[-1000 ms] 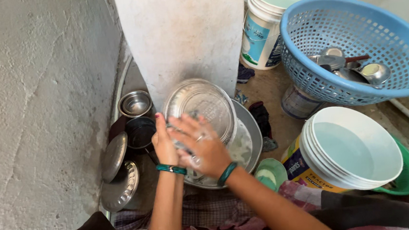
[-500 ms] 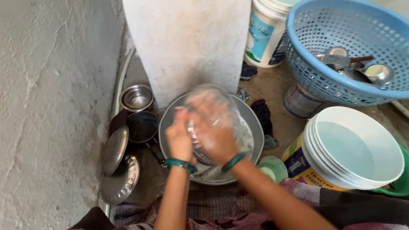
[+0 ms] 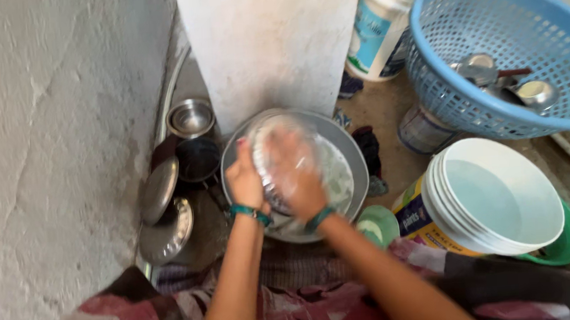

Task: The person sits at a floor-level washing area and scrubs metal plates, cups, lids and a small pot with a scrub pad in a large basin of soapy water. They rub each item, dip it in the suds, and set cleaned dishes aside while working through the pile one item at a time.

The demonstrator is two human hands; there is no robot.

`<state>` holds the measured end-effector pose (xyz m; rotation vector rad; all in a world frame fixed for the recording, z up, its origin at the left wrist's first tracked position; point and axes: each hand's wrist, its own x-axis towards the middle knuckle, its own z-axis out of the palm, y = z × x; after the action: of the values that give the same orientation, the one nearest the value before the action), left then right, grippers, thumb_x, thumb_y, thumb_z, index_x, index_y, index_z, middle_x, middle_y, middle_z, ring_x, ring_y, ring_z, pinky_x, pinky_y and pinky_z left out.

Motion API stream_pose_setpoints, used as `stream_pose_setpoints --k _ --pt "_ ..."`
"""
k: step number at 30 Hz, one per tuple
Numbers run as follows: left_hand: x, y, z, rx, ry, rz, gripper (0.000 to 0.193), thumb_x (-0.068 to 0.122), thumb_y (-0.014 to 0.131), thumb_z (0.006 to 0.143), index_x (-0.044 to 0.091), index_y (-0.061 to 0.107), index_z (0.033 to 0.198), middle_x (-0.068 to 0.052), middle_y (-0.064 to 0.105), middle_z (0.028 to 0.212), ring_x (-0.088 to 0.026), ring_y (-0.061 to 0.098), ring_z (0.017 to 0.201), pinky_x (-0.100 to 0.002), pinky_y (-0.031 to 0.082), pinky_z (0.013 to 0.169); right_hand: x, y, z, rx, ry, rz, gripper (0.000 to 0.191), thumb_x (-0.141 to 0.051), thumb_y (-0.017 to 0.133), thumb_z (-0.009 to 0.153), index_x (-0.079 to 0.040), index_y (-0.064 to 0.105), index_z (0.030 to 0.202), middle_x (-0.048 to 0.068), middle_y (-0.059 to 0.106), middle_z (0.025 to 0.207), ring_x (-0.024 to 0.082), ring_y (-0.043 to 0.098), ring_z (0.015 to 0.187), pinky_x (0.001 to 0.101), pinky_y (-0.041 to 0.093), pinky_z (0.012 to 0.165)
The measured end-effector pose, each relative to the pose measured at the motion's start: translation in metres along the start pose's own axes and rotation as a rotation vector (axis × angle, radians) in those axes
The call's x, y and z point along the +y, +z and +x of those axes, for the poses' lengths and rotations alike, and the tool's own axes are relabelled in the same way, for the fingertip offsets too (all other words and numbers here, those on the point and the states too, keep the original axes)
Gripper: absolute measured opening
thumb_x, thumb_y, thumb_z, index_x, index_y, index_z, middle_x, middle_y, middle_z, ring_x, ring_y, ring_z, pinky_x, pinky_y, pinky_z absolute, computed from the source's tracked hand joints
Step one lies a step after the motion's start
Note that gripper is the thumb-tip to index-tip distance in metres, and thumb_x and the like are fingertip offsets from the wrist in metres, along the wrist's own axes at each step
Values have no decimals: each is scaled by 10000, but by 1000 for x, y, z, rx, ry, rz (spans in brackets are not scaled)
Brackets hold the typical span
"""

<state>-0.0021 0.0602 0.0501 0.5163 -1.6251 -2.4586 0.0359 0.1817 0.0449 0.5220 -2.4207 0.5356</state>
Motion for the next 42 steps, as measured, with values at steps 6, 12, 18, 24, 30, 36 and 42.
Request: stream_pose_setpoints --k 6,12,18,24,30,36,42 --pt "-32 -10 -4 -23 -217 -113 575 533 579 1016 22 638 761 20 490 602 -124 430 539 -332 354 495 92 -24 -19 -125 939 482 526 -530 536 1050 -84 645 1307 162 739 1173 262 710 1040 458 533 951" --pt "-68 -36 32 -13 -415 -412 476 512 504 956 87 684 1070 -59 750 950 -206 730 818 -374 599 731 118 15 -83 -286 1709 1193 405 -482 730 920 -149 652 1138 80 677 953 245 625 794 401 528 654" --pt "-131 -53 41 -160 -527 -167 673 619 380 1014 20 625 1197 -124 723 1114 -250 758 865 -346 605 736 191 19 -93 76 1816 1392 253 -257 680 943 -110 673 1148 74 689 1088 220 666 899 363 568 693" --pt "-145 -105 73 105 -428 -101 548 480 453 1031 -11 653 1168 -162 781 1081 -227 693 762 -306 502 577 212 18 -74 509 1736 1516 222 -213 589 1007 -88 652 1179 117 719 1181 307 691 1074 450 641 888" --pt "-151 -146 106 266 -474 -145 368 361 535 1021 20 618 1132 -162 752 1027 -256 689 731 -316 475 552 231 27 -44 415 1321 1903 533 -466 421 1091 -20 680 1225 152 756 1160 330 679 1164 491 577 992" --pt "-154 -174 157 355 -483 -285 424 388 536 985 17 587 1183 -141 741 1129 -246 723 951 -334 545 772 247 58 -33 461 1471 1741 529 -510 421 1028 -84 700 1174 121 763 1121 307 671 1114 509 564 980" --pt "-178 -193 227 428 -495 -681 575 465 621 973 19 459 1297 -175 653 1255 -276 660 1099 -385 539 961 268 107 -51 272 1805 1385 425 -479 470 1032 -140 660 1204 82 748 1092 266 708 1037 523 583 890"
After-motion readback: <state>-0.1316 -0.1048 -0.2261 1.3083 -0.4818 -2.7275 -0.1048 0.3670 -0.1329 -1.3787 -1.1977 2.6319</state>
